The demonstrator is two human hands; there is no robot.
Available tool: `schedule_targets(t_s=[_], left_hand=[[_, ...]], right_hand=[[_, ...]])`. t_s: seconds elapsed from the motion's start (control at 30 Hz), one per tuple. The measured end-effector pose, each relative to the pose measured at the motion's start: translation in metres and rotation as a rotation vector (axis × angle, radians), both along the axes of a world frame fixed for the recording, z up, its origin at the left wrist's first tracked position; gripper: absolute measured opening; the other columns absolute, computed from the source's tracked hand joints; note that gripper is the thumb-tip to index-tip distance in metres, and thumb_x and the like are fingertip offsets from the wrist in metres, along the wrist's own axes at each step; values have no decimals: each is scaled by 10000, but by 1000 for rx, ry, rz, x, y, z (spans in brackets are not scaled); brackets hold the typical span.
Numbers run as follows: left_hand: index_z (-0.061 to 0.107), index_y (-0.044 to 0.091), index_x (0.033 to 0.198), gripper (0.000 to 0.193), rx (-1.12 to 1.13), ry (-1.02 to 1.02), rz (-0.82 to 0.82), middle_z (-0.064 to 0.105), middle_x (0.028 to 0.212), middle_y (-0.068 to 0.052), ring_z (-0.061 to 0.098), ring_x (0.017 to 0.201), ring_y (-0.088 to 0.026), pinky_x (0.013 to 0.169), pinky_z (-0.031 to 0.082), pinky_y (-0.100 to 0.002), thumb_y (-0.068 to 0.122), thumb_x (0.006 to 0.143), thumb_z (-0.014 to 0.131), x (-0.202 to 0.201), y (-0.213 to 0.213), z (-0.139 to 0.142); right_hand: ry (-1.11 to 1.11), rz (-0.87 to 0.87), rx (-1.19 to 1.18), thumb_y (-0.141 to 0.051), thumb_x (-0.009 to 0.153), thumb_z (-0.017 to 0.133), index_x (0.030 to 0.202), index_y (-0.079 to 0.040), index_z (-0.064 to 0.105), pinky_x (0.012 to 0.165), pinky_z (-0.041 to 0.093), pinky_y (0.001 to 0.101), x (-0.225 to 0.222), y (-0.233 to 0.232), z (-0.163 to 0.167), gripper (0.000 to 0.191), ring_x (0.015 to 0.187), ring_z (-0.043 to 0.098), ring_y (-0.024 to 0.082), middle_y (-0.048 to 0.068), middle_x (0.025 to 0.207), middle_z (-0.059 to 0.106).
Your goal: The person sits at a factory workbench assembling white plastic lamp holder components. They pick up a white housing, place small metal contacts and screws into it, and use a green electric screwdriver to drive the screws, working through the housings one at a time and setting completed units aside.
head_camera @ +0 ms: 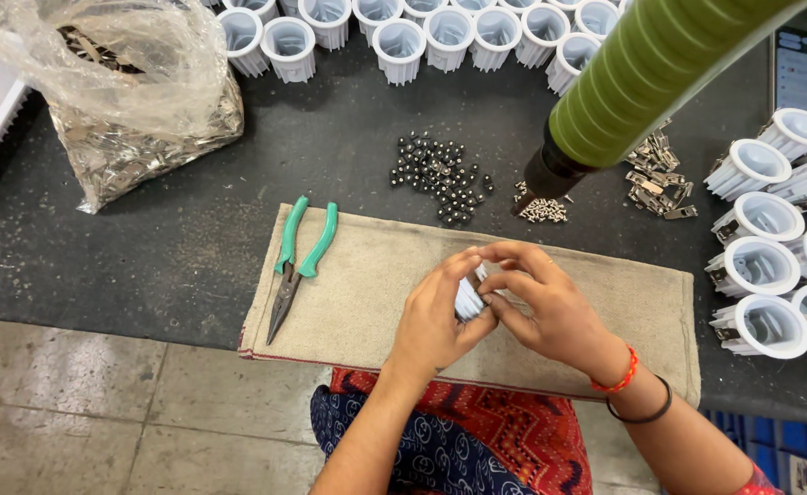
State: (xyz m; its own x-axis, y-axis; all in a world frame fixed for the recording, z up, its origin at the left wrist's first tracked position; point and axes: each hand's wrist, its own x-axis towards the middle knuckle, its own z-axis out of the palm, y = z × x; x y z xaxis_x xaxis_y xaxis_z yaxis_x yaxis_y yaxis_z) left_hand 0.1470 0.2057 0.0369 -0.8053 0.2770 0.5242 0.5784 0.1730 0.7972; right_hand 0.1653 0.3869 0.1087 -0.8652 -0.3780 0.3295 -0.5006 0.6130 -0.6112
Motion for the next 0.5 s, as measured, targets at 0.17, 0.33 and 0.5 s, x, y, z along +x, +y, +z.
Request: schedule_targets(t_s=[0.17, 0.33, 0.5], left_hand=[[503, 60, 1386, 666, 9, -10, -4, 639, 1398, -190, 667, 1256, -396, 1028, 567, -442, 148, 810, 824, 0, 1, 3], [507, 80, 1383, 653, 8, -20, 6, 646, 1378, -195, 676, 1246, -397, 1024, 571, -444, 130, 806, 807, 0, 1, 5], [491, 84, 1384, 640, 14, -31, 11, 647, 1375, -196, 686, 1228, -393, 1004, 582, -436, 130, 825, 798, 0, 3, 5]], right_hand=[[-52, -62, -74, -8, 808, 750, 947, -46, 688, 975, 561, 347, -2, 0, -7, 157, 1156, 679, 254, 119, 1292, 644], [-258, -75, -288, -8, 845, 754, 904, -14, 676, 985, 582, 338, -11, 9, -15, 98, 1160, 676, 176, 95, 1263, 672], [-456, -53, -444, 7, 841, 753, 897, 5, 684, 985, 568, 341, -21, 12, -17, 89, 1154, 640, 147, 81, 1269, 620]])
